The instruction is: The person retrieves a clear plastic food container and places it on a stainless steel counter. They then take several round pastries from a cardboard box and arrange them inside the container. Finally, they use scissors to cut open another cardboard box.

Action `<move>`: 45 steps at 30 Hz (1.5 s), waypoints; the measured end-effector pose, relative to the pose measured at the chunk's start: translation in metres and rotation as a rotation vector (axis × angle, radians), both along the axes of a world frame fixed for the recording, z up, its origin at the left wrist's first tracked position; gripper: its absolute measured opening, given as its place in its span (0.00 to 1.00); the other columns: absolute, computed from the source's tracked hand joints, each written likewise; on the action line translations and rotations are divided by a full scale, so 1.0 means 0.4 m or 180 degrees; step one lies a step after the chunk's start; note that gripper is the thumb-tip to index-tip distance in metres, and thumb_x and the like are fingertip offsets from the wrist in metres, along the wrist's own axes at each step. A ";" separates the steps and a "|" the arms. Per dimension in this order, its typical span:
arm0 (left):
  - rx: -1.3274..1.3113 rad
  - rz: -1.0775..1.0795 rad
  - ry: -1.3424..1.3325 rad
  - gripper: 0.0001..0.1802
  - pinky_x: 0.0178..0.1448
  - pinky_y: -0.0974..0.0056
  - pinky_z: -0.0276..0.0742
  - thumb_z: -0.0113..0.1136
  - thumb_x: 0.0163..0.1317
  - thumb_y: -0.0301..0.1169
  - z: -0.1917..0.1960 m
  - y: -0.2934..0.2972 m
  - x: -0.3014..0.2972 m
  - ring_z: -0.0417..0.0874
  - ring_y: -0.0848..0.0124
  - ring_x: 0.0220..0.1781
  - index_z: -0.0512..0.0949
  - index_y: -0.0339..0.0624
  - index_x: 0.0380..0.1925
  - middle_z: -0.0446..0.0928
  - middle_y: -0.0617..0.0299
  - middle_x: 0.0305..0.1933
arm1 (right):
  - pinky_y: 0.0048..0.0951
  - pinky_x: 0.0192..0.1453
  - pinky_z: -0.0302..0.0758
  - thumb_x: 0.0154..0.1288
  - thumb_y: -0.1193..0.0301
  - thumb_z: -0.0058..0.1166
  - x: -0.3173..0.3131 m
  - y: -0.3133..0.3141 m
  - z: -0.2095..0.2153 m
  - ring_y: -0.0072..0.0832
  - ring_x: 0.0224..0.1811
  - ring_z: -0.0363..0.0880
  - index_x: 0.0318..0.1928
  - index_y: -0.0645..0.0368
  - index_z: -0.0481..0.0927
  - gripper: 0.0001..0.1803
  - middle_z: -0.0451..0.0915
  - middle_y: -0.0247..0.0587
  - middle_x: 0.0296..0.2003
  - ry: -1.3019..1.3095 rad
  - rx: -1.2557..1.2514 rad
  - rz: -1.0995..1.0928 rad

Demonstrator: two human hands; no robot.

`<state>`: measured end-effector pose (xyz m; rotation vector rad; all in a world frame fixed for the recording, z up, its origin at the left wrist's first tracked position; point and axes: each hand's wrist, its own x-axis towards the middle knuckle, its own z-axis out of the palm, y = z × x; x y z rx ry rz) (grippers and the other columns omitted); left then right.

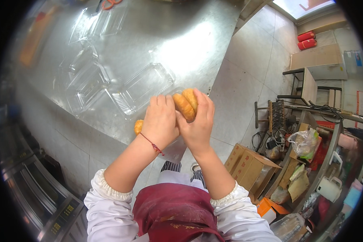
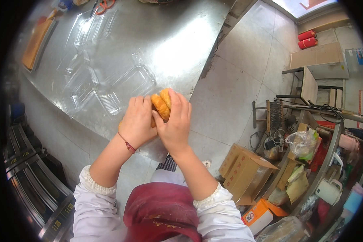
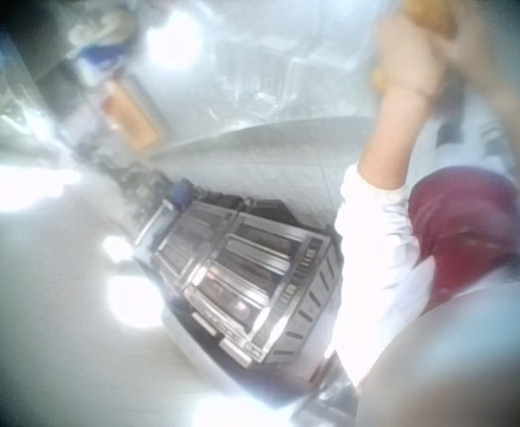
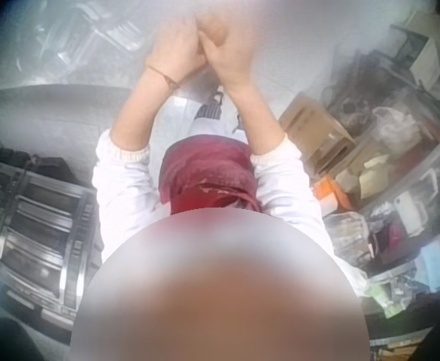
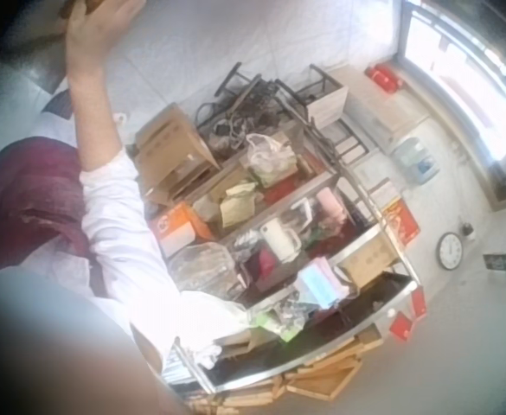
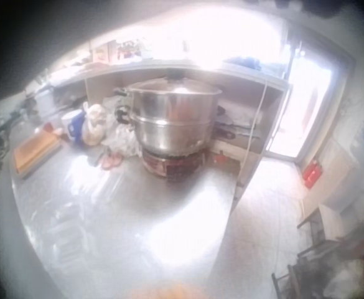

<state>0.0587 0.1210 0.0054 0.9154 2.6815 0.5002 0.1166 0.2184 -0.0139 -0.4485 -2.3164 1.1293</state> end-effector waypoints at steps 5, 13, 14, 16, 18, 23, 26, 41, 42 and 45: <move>0.0208 -0.0085 0.0068 0.33 0.50 0.57 0.68 0.62 0.41 0.28 0.012 -0.017 0.010 0.68 0.51 0.45 0.63 0.29 0.50 0.68 0.45 0.40 | 0.36 0.51 0.67 0.44 0.77 0.63 0.005 0.000 -0.006 0.41 0.48 0.66 0.54 0.59 0.67 0.33 0.68 0.44 0.48 0.0043 0.0206 0.0100; 0.0338 0.0287 -0.0191 0.38 0.52 0.56 0.67 0.64 0.40 0.24 -0.022 -0.016 0.024 0.68 0.50 0.47 0.61 0.32 0.55 0.67 0.46 0.46 | 0.36 0.52 0.65 0.43 0.76 0.64 -0.016 -0.007 -0.031 0.40 0.48 0.65 0.52 0.59 0.69 0.31 0.69 0.45 0.47 0.0189 0.0287 -0.0061; 0.0446 0.0290 -0.0144 0.38 0.52 0.56 0.67 0.63 0.40 0.23 -0.023 -0.015 0.024 0.68 0.50 0.47 0.61 0.34 0.55 0.67 0.46 0.47 | 0.37 0.52 0.65 0.42 0.76 0.64 -0.018 -0.008 -0.033 0.40 0.49 0.66 0.51 0.59 0.69 0.31 0.69 0.45 0.47 0.0227 0.0184 -0.0125; 0.0626 0.0243 0.0046 0.39 0.52 0.56 0.68 0.63 0.39 0.20 -0.021 -0.015 0.024 0.68 0.50 0.47 0.61 0.37 0.56 0.66 0.45 0.48 | 0.37 0.53 0.64 0.42 0.75 0.65 -0.018 -0.008 -0.036 0.40 0.50 0.66 0.51 0.60 0.69 0.31 0.69 0.46 0.47 0.0281 0.0132 -0.0184; 0.0795 0.0128 0.0356 0.42 0.53 0.56 0.68 0.61 0.37 0.18 -0.020 -0.014 0.025 0.69 0.50 0.48 0.60 0.40 0.58 0.65 0.43 0.48 | 0.37 0.54 0.63 0.42 0.75 0.65 -0.016 -0.005 -0.039 0.40 0.51 0.65 0.51 0.60 0.68 0.32 0.69 0.46 0.48 0.0349 0.0228 -0.0183; 0.1010 0.0207 0.0286 0.43 0.55 0.56 0.67 0.61 0.38 0.17 -0.022 -0.022 0.008 0.67 0.48 0.52 0.59 0.44 0.60 0.63 0.42 0.52 | 0.38 0.56 0.59 0.50 0.67 0.61 -0.008 0.003 -0.039 0.41 0.54 0.61 0.55 0.59 0.67 0.31 0.65 0.45 0.53 0.0064 0.0377 0.0241; 0.1206 0.0244 0.0068 0.45 0.57 0.55 0.65 0.62 0.37 0.18 -0.011 -0.033 0.005 0.65 0.47 0.55 0.58 0.45 0.61 0.62 0.42 0.54 | 0.39 0.58 0.56 0.53 0.63 0.59 -0.001 0.004 -0.032 0.41 0.58 0.59 0.57 0.58 0.66 0.32 0.63 0.45 0.57 -0.0102 0.0415 0.0489; 0.0654 0.0589 -0.0184 0.52 0.61 0.55 0.61 0.70 0.31 0.22 0.047 -0.184 0.080 0.60 0.50 0.59 0.57 0.44 0.62 0.60 0.49 0.59 | 0.36 0.54 0.51 0.39 0.66 0.65 0.073 -0.030 0.041 0.35 0.60 0.57 0.38 0.51 0.76 0.21 0.67 0.37 0.51 -0.0509 0.1209 0.1380; 0.0651 0.0592 -0.0226 0.51 0.61 0.56 0.61 0.70 0.32 0.22 0.043 -0.182 0.080 0.61 0.50 0.58 0.57 0.43 0.62 0.60 0.49 0.59 | 0.36 0.53 0.51 0.39 0.66 0.65 0.069 -0.040 0.038 0.34 0.59 0.58 0.37 0.51 0.75 0.21 0.67 0.36 0.50 -0.0613 0.1193 0.1364; 0.0649 0.0619 -0.0173 0.50 0.59 0.57 0.63 0.68 0.33 0.20 0.037 -0.180 0.075 0.63 0.51 0.55 0.57 0.43 0.62 0.62 0.49 0.58 | 0.37 0.51 0.51 0.39 0.67 0.64 0.061 -0.069 0.028 0.33 0.54 0.62 0.36 0.51 0.75 0.19 0.68 0.34 0.46 -0.0587 0.1137 0.1214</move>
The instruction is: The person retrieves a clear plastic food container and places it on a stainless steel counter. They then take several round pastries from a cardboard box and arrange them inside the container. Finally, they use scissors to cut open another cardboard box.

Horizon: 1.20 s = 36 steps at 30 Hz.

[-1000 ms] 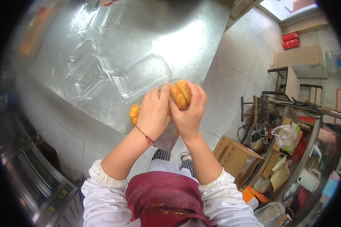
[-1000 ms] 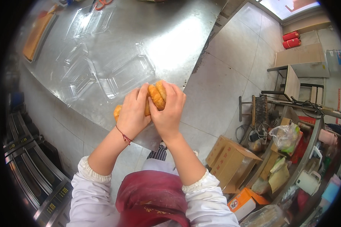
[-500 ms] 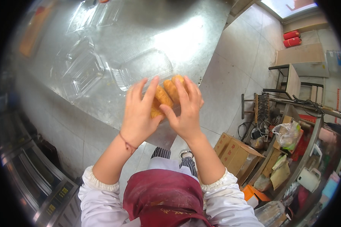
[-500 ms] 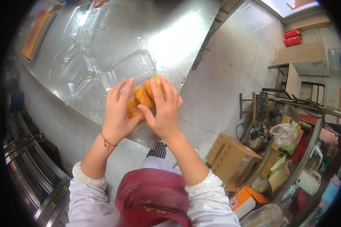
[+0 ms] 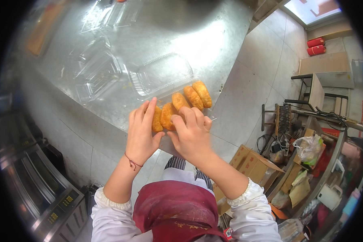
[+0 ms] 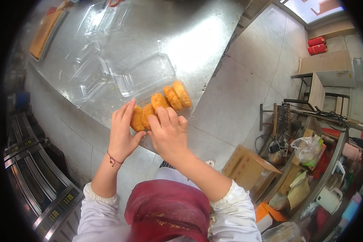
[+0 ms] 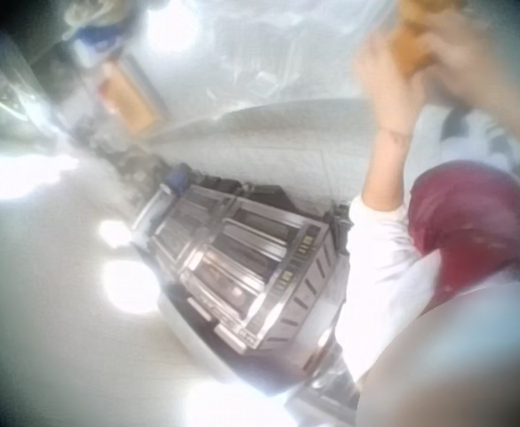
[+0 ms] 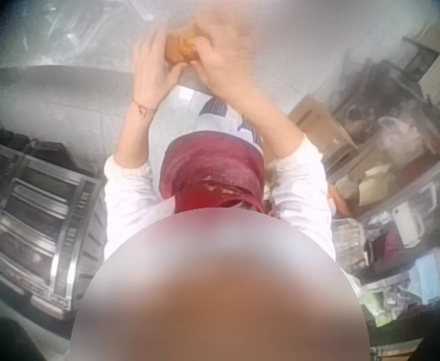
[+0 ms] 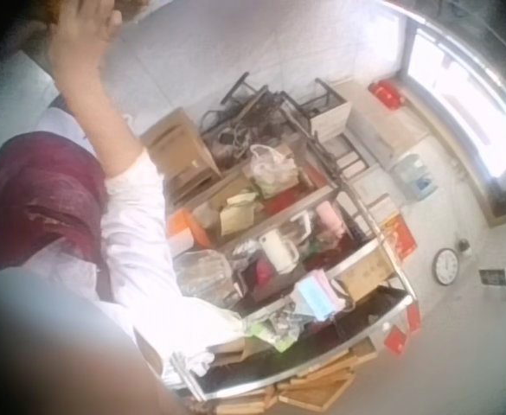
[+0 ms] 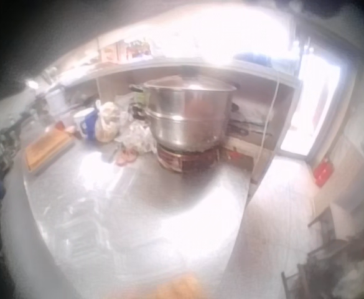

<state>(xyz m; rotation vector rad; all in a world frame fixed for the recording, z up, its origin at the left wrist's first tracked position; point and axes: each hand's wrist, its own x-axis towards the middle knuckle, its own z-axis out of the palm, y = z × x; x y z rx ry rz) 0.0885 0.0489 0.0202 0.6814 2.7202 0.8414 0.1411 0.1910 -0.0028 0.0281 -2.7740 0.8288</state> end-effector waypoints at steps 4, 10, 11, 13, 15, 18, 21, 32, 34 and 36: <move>0.0049 -0.0021 0.0010 0.49 0.58 0.57 0.64 0.68 0.33 0.19 -0.002 -0.001 -0.003 0.64 0.52 0.55 0.58 0.42 0.61 0.62 0.49 0.57 | 0.35 0.48 0.53 0.40 0.70 0.63 -0.015 -0.019 -0.008 0.31 0.48 0.65 0.35 0.51 0.75 0.17 0.69 0.34 0.42 0.0242 0.0169 -0.0095; 0.0190 0.0079 0.0072 0.46 0.59 0.59 0.64 0.67 0.34 0.18 -0.012 0.004 -0.001 0.66 0.54 0.56 0.62 0.41 0.59 0.65 0.52 0.57 | 0.32 0.40 0.62 0.43 0.73 0.61 -0.054 -0.012 -0.016 0.32 0.38 0.70 0.35 0.54 0.75 0.14 0.72 0.36 0.36 0.0607 -0.0479 -0.0290; 0.0248 0.0118 0.0093 0.45 0.59 0.59 0.64 0.67 0.34 0.18 -0.017 0.006 -0.004 0.66 0.54 0.57 0.62 0.41 0.59 0.65 0.52 0.57 | 0.32 0.39 0.63 0.44 0.74 0.61 -0.057 -0.011 -0.018 0.32 0.36 0.71 0.35 0.55 0.75 0.14 0.72 0.36 0.36 0.0678 -0.0563 -0.0333; 0.0302 0.0203 0.0176 0.43 0.60 0.59 0.64 0.67 0.35 0.19 -0.028 0.006 -0.009 0.65 0.54 0.59 0.64 0.40 0.58 0.65 0.52 0.58 | 0.32 0.39 0.64 0.45 0.74 0.61 -0.054 -0.010 -0.022 0.33 0.36 0.71 0.35 0.56 0.76 0.14 0.72 0.36 0.36 0.0752 -0.0712 -0.0319; 0.0297 0.0288 0.0299 0.40 0.61 0.59 0.63 0.66 0.36 0.19 -0.038 0.008 -0.013 0.65 0.54 0.60 0.66 0.40 0.56 0.65 0.52 0.58 | 0.34 0.43 0.64 0.45 0.75 0.61 -0.032 0.005 -0.023 0.35 0.39 0.70 0.36 0.56 0.76 0.14 0.72 0.37 0.37 0.0748 -0.0895 -0.0216; -0.0073 0.0210 0.0810 0.39 0.61 0.59 0.64 0.67 0.37 0.22 -0.046 -0.001 -0.006 0.65 0.55 0.60 0.67 0.40 0.55 0.66 0.53 0.59 | 0.36 0.52 0.62 0.44 0.73 0.63 0.008 0.039 -0.030 0.38 0.48 0.66 0.41 0.57 0.74 0.20 0.69 0.42 0.44 0.0838 -0.0407 -0.0690; 0.0025 0.0301 0.0769 0.39 0.61 0.59 0.64 0.69 0.36 0.24 -0.053 -0.011 -0.008 0.65 0.55 0.60 0.68 0.40 0.55 0.68 0.54 0.59 | 0.41 0.58 0.55 0.44 0.71 0.63 0.023 0.071 -0.045 0.42 0.56 0.60 0.49 0.55 0.70 0.28 0.64 0.45 0.52 0.0548 -0.0593 -0.1201; 0.0745 0.0502 0.0123 0.40 0.61 0.61 0.66 0.70 0.36 0.24 -0.091 -0.026 -0.017 0.66 0.57 0.62 0.68 0.42 0.56 0.64 0.51 0.62 | 0.50 0.62 0.49 0.36 0.63 0.71 -0.020 0.041 -0.001 0.48 0.67 0.45 0.60 0.45 0.62 0.46 0.51 0.47 0.62 -0.0372 0.0057 -0.0624; 0.0777 0.0523 0.0096 0.40 0.60 0.61 0.67 0.70 0.38 0.24 -0.095 -0.024 -0.016 0.66 0.58 0.62 0.67 0.44 0.57 0.63 0.51 0.63 | 0.50 0.61 0.50 0.35 0.62 0.71 -0.035 0.036 0.000 0.48 0.67 0.45 0.61 0.43 0.62 0.47 0.50 0.47 0.63 -0.0414 0.0111 -0.0657; 0.0900 0.0675 -0.0108 0.40 0.58 0.61 0.70 0.70 0.39 0.25 -0.097 -0.022 -0.016 0.67 0.59 0.62 0.67 0.46 0.57 0.62 0.50 0.63 | 0.53 0.59 0.53 0.36 0.63 0.70 -0.045 0.035 -0.002 0.51 0.67 0.45 0.61 0.43 0.61 0.47 0.51 0.47 0.63 -0.0351 -0.0105 -0.0716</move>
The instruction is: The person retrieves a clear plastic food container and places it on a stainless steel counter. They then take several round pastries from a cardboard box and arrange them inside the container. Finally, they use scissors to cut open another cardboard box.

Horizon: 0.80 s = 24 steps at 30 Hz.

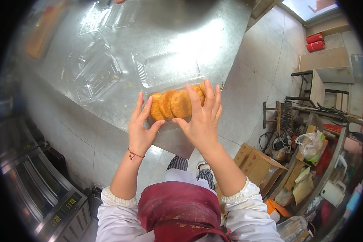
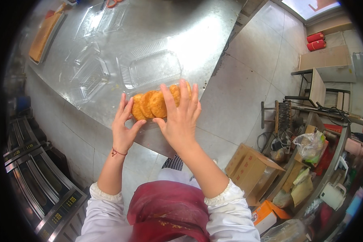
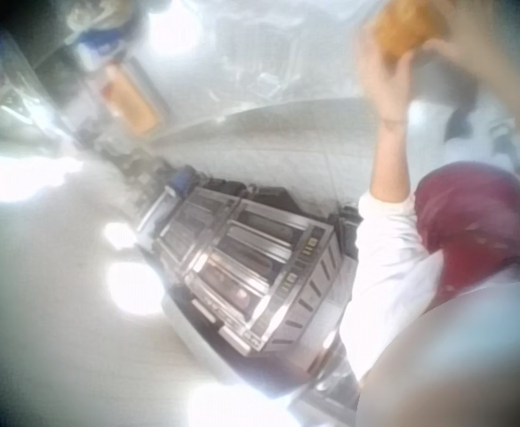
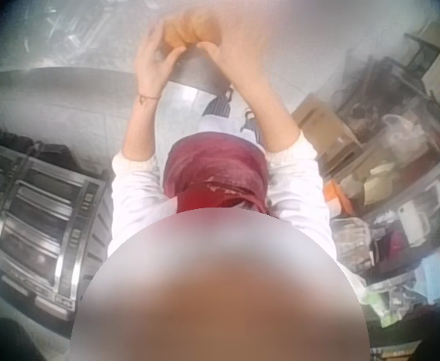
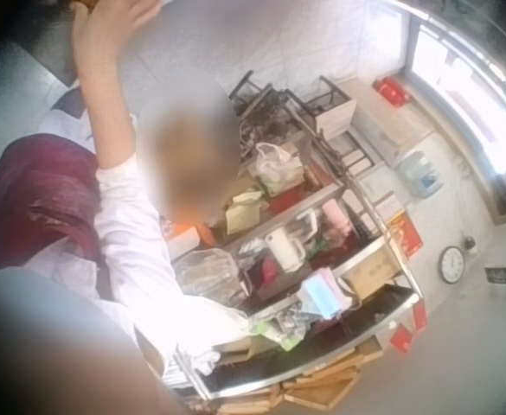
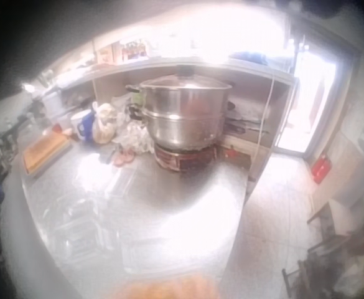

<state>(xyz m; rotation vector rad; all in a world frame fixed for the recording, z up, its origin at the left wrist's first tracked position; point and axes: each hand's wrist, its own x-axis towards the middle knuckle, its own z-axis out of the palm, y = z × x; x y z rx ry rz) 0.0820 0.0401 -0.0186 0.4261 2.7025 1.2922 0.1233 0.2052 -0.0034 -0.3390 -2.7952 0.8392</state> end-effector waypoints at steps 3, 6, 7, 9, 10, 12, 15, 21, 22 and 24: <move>-0.0168 0.0029 -0.0011 0.40 0.53 0.63 0.73 0.70 0.40 0.25 0.000 0.002 -0.002 0.69 0.61 0.60 0.67 0.48 0.58 0.63 0.49 0.63 | 0.51 0.57 0.57 0.38 0.64 0.69 -0.005 0.000 -0.009 0.52 0.66 0.48 0.61 0.45 0.62 0.46 0.53 0.49 0.63 0.0182 -0.0104 -0.0061; 0.0133 0.0094 -0.0396 0.40 0.47 0.66 0.76 0.69 0.41 0.25 -0.001 0.007 -0.003 0.71 0.62 0.57 0.66 0.49 0.59 0.64 0.49 0.61 | 0.48 0.59 0.57 0.39 0.64 0.68 -0.005 -0.004 -0.022 0.51 0.65 0.51 0.61 0.48 0.62 0.45 0.54 0.51 0.63 0.0415 -0.0143 0.0014; 0.0112 0.0073 -0.0364 0.40 0.45 0.67 0.76 0.69 0.41 0.25 -0.002 0.008 -0.002 0.72 0.63 0.57 0.66 0.49 0.59 0.64 0.49 0.61 | 0.46 0.60 0.57 0.39 0.64 0.68 -0.005 -0.005 -0.027 0.51 0.65 0.53 0.61 0.49 0.62 0.44 0.54 0.52 0.63 0.0467 -0.0182 0.0059; 0.0142 0.0082 -0.0339 0.40 0.42 0.69 0.76 0.69 0.42 0.24 -0.003 0.011 -0.002 0.72 0.64 0.55 0.66 0.49 0.59 0.64 0.50 0.61 | 0.45 0.61 0.57 0.41 0.66 0.67 0.002 -0.003 -0.033 0.50 0.65 0.53 0.61 0.50 0.62 0.44 0.54 0.52 0.63 0.0607 -0.0178 0.0338; 0.0148 0.0079 -0.0334 0.40 0.41 0.69 0.76 0.69 0.42 0.24 -0.003 0.012 -0.002 0.73 0.64 0.55 0.66 0.49 0.59 0.65 0.50 0.61 | 0.45 0.62 0.57 0.41 0.66 0.67 0.006 0.000 -0.035 0.49 0.65 0.53 0.61 0.51 0.62 0.43 0.54 0.53 0.63 0.0680 -0.0176 0.0501; 0.0158 0.0137 -0.0425 0.40 0.41 0.70 0.77 0.69 0.42 0.24 -0.002 0.012 -0.002 0.73 0.65 0.54 0.66 0.48 0.59 0.65 0.52 0.61 | 0.44 0.63 0.56 0.42 0.68 0.66 0.012 0.019 -0.038 0.49 0.66 0.51 0.61 0.52 0.62 0.43 0.53 0.52 0.64 0.0706 -0.0446 0.0452; 0.0207 0.0168 -0.0394 0.40 0.41 0.70 0.77 0.69 0.41 0.24 0.001 0.013 -0.001 0.74 0.66 0.53 0.66 0.48 0.59 0.66 0.54 0.60 | 0.43 0.63 0.57 0.42 0.71 0.66 0.026 0.057 -0.036 0.48 0.65 0.54 0.60 0.54 0.63 0.41 0.55 0.52 0.63 0.0727 -0.0788 0.0403; 0.0265 0.0263 -0.0506 0.40 0.39 0.71 0.78 0.68 0.41 0.22 -0.003 0.016 -0.002 0.75 0.68 0.51 0.65 0.47 0.59 0.68 0.55 0.58 | 0.38 0.59 0.63 0.42 0.76 0.64 0.039 0.094 -0.028 0.43 0.57 0.62 0.53 0.58 0.70 0.32 0.66 0.46 0.54 0.0715 -0.0713 0.0282; 0.0186 0.0227 -0.0460 0.40 0.39 0.71 0.78 0.68 0.41 0.21 -0.004 0.016 -0.003 0.75 0.68 0.51 0.65 0.47 0.59 0.68 0.55 0.58 | 0.38 0.58 0.64 0.42 0.76 0.63 0.037 0.091 -0.029 0.42 0.55 0.64 0.52 0.58 0.71 0.31 0.67 0.44 0.52 0.0718 -0.0698 0.0272; 0.0174 0.0264 -0.0558 0.40 0.38 0.71 0.78 0.68 0.41 0.21 -0.008 0.016 -0.005 0.75 0.68 0.50 0.65 0.46 0.59 0.69 0.55 0.57 | 0.37 0.58 0.65 0.41 0.77 0.63 0.028 0.078 -0.035 0.42 0.56 0.63 0.50 0.58 0.72 0.29 0.68 0.43 0.51 0.0802 -0.0477 0.0417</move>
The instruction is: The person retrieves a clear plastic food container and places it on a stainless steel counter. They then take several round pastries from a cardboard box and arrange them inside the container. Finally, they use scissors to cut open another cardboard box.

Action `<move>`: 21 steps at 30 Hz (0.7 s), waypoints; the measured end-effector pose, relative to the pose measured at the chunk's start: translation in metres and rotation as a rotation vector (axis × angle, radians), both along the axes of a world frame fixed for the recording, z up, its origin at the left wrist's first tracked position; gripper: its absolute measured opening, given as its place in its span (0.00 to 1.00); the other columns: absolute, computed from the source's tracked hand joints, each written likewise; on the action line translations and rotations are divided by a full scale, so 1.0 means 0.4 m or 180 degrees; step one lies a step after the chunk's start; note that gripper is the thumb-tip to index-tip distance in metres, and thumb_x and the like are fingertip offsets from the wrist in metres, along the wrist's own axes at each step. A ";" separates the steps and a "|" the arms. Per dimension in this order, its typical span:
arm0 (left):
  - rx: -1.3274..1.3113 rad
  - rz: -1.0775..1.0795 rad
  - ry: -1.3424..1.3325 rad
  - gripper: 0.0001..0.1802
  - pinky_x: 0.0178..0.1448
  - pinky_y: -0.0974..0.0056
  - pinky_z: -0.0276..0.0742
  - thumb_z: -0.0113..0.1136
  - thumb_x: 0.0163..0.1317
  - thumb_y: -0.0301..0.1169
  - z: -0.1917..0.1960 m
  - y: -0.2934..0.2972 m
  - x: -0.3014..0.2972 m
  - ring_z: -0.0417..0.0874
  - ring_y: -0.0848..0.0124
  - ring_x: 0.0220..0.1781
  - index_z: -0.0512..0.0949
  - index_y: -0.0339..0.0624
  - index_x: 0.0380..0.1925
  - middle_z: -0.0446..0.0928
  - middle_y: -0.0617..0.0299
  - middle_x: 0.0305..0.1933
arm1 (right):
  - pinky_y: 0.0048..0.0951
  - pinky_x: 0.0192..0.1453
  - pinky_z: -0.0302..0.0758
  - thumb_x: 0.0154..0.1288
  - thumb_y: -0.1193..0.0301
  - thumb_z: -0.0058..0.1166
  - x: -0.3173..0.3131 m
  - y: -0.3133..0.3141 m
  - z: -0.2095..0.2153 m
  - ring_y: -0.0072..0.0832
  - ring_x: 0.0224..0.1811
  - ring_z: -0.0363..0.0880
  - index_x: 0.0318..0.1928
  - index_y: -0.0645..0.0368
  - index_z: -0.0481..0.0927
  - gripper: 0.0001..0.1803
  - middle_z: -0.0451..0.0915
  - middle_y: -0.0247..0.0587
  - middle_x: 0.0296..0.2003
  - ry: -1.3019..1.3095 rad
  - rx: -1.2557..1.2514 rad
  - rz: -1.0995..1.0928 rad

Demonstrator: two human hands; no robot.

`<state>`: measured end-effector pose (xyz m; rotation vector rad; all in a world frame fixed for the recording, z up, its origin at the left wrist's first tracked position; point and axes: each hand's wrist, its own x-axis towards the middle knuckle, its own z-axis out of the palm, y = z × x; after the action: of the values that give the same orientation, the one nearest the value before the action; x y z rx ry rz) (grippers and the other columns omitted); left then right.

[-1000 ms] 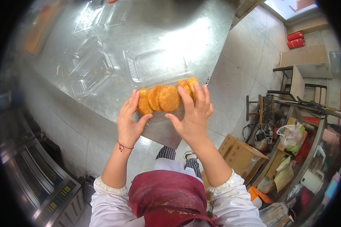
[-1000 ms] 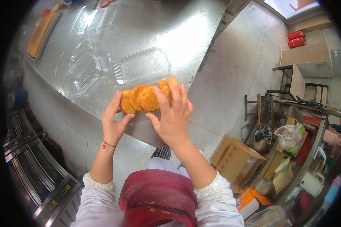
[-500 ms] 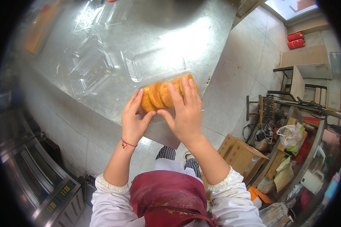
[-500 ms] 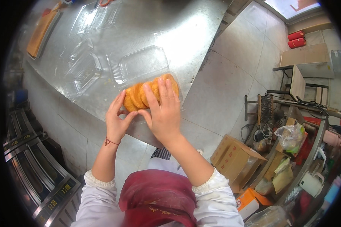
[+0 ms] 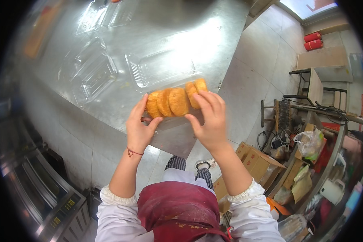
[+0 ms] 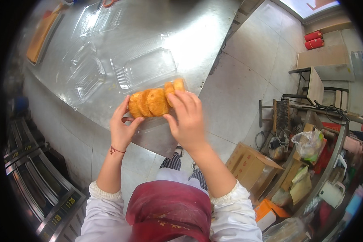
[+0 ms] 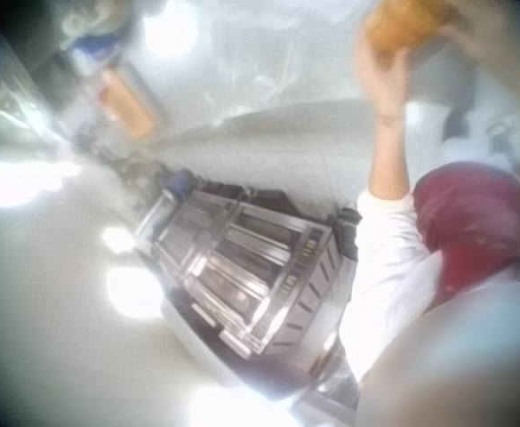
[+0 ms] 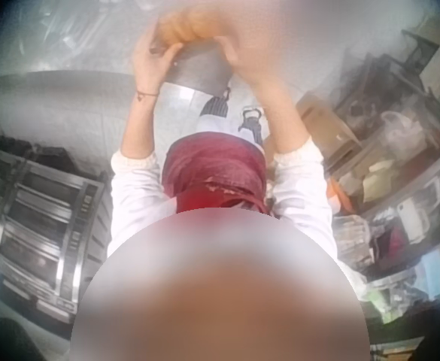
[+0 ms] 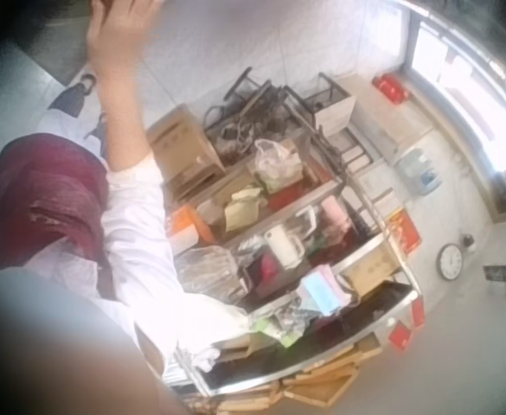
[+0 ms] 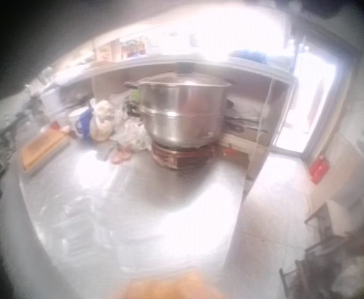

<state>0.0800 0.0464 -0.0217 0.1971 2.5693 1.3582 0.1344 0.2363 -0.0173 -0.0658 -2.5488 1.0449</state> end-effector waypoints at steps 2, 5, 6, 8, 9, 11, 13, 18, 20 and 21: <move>-0.0091 -0.0058 0.0135 0.40 0.38 0.72 0.78 0.69 0.41 0.21 -0.002 -0.001 -0.001 0.76 0.69 0.50 0.65 0.46 0.59 0.69 0.55 0.56 | 0.37 0.56 0.65 0.42 0.77 0.61 -0.011 -0.016 -0.006 0.41 0.56 0.64 0.49 0.58 0.74 0.27 0.71 0.40 0.50 0.0121 0.0116 0.0105; -0.0089 -0.0036 0.0085 0.41 0.42 0.70 0.77 0.70 0.40 0.24 0.003 0.000 -0.002 0.74 0.68 0.50 0.65 0.46 0.59 0.68 0.55 0.57 | 0.36 0.54 0.64 0.43 0.77 0.60 -0.019 -0.024 -0.009 0.38 0.56 0.65 0.48 0.57 0.75 0.25 0.73 0.37 0.49 0.0225 0.0346 0.0129; -0.0032 0.0017 -0.0007 0.42 0.44 0.68 0.77 0.71 0.40 0.25 0.006 0.002 -0.002 0.73 0.67 0.51 0.65 0.47 0.59 0.67 0.55 0.57 | 0.36 0.54 0.64 0.43 0.77 0.60 -0.019 -0.023 -0.009 0.38 0.56 0.65 0.48 0.57 0.75 0.25 0.73 0.37 0.48 0.0188 0.0391 0.0126; -0.0316 -0.0130 0.0598 0.42 0.51 0.63 0.73 0.72 0.37 0.27 0.014 0.010 -0.001 0.69 0.60 0.56 0.66 0.45 0.58 0.63 0.51 0.60 | 0.35 0.54 0.64 0.44 0.77 0.60 -0.016 -0.018 -0.008 0.37 0.56 0.65 0.47 0.56 0.75 0.24 0.74 0.35 0.48 0.0129 0.0412 0.0119; -0.0440 -0.0155 0.0824 0.43 0.55 0.60 0.71 0.73 0.36 0.28 0.020 0.017 0.000 0.67 0.56 0.59 0.66 0.44 0.58 0.61 0.49 0.62 | 0.36 0.54 0.64 0.44 0.77 0.59 -0.014 -0.015 -0.008 0.37 0.56 0.66 0.48 0.56 0.75 0.25 0.74 0.36 0.48 0.0162 0.0385 0.0138; -0.0904 -0.0287 0.1289 0.43 0.60 0.54 0.64 0.73 0.35 0.32 0.035 0.029 0.004 0.62 0.52 0.62 0.67 0.45 0.57 0.59 0.48 0.63 | 0.36 0.55 0.64 0.44 0.78 0.59 -0.009 -0.012 -0.008 0.37 0.55 0.66 0.48 0.56 0.75 0.25 0.73 0.37 0.49 0.0126 0.0277 0.0191; -0.1069 -0.0482 0.1576 0.42 0.62 0.51 0.59 0.73 0.35 0.35 0.049 0.045 0.006 0.59 0.51 0.64 0.68 0.47 0.56 0.58 0.48 0.63 | 0.37 0.55 0.65 0.44 0.79 0.58 -0.010 -0.006 -0.010 0.38 0.55 0.66 0.49 0.56 0.74 0.26 0.72 0.38 0.49 0.0170 0.0085 0.0179; -0.1165 -0.1129 0.1585 0.40 0.64 0.51 0.54 0.72 0.34 0.37 0.046 0.100 -0.009 0.60 0.53 0.64 0.70 0.49 0.54 0.62 0.53 0.62 | 0.38 0.56 0.68 0.44 0.85 0.51 -0.020 0.046 0.013 0.42 0.53 0.68 0.50 0.56 0.73 0.28 0.69 0.44 0.52 -0.0004 -0.0395 0.0394; -0.1260 -0.1178 0.1539 0.38 0.63 0.51 0.54 0.72 0.34 0.36 0.037 0.112 -0.014 0.61 0.55 0.63 0.71 0.50 0.53 0.64 0.55 0.61 | 0.38 0.56 0.68 0.43 0.86 0.50 -0.034 0.089 0.038 0.41 0.53 0.69 0.50 0.56 0.73 0.28 0.69 0.45 0.52 -0.0236 -0.0437 0.0641; -0.1325 -0.1220 0.1452 0.38 0.63 0.51 0.54 0.71 0.35 0.36 0.033 0.115 -0.015 0.62 0.56 0.63 0.71 0.50 0.53 0.65 0.55 0.61 | 0.38 0.56 0.68 0.43 0.86 0.50 -0.045 0.112 0.052 0.41 0.53 0.69 0.50 0.56 0.73 0.29 0.68 0.45 0.53 -0.0338 -0.0450 0.0752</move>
<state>0.0739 0.0924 -0.0085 0.9581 2.8885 0.6803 0.1163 0.2810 0.0036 0.1493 -2.6207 1.3432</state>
